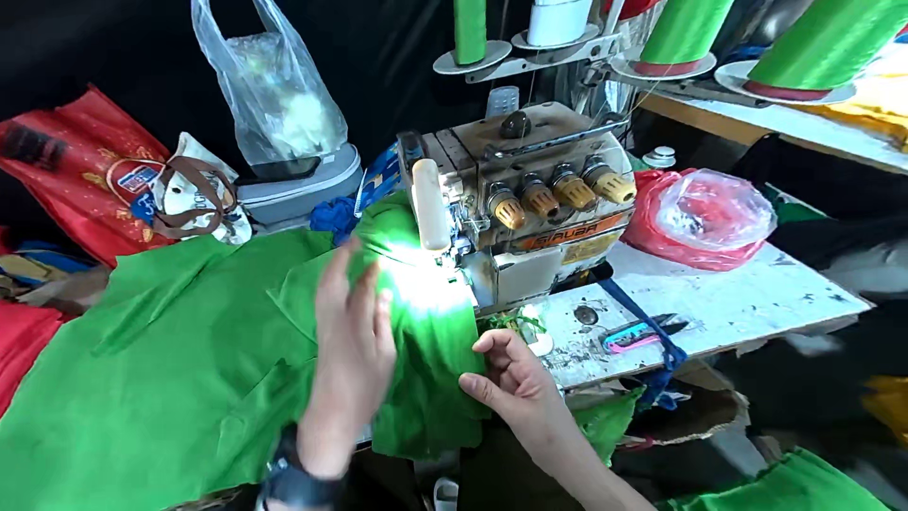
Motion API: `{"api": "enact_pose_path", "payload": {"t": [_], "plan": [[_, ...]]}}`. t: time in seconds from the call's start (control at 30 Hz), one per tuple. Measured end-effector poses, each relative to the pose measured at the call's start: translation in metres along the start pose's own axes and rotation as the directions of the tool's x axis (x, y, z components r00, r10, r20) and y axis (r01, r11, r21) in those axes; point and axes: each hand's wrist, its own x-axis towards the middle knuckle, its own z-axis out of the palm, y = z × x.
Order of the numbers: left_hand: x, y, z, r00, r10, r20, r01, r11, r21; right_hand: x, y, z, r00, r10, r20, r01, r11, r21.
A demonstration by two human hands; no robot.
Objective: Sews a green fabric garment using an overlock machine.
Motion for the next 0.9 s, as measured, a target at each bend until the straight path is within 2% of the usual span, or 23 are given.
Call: {"api": "enact_pose_path", "payload": {"t": [0.07,0.17,0.23,0.33,0.43,0.5,0.6,0.7,0.83,0.87,0.9], "plan": [[-0.027,0.015,0.02,0.999,-0.049,-0.005,0.049,0.995,-0.088,0.001,0.002,-0.004,1.0,0.015,0.01,-0.015,1.0,0.017],[-0.03,0.007,0.034,0.99,-0.119,0.075,0.13,0.979,-0.159,-0.001,-0.004,-0.001,0.999,-0.033,0.006,0.033,0.999,0.016],[-0.019,-0.011,0.031,0.988,-0.07,0.138,0.101,0.968,-0.228,-0.003,-0.007,0.006,0.997,-0.075,0.019,0.074,0.997,0.03],[-0.003,-0.033,0.017,0.977,0.046,0.209,0.016,0.959,-0.285,-0.009,0.002,0.018,0.999,-0.044,0.032,0.042,0.996,0.075],[-0.006,-0.012,0.004,0.992,0.049,0.114,-0.032,0.988,-0.149,-0.009,0.008,0.022,0.999,-0.052,0.014,0.051,0.996,0.076],[-0.031,0.012,0.001,0.996,0.086,0.032,-0.077,0.971,-0.225,-0.01,0.007,0.02,0.998,-0.062,0.007,0.061,0.995,0.083],[-0.065,0.025,0.018,0.99,0.127,0.063,-0.098,0.933,-0.347,-0.006,0.003,0.014,0.996,-0.086,0.027,0.084,0.994,0.07],[-0.075,0.023,0.036,0.994,0.102,0.042,-0.09,0.969,-0.228,-0.002,-0.002,0.003,0.989,-0.145,-0.023,0.144,0.989,-0.039],[-0.071,0.024,0.059,0.985,0.123,-0.125,-0.137,0.985,-0.11,-0.001,-0.019,-0.003,0.964,-0.264,0.018,0.265,0.96,-0.088],[-0.068,0.024,0.064,0.977,0.11,-0.185,-0.129,0.987,-0.096,0.001,-0.022,-0.002,0.948,-0.317,0.038,0.319,0.936,-0.15],[-0.065,0.024,0.067,0.967,0.107,-0.23,-0.131,0.987,-0.09,0.006,-0.024,-0.004,0.92,-0.387,0.058,0.386,0.876,-0.289]]}}
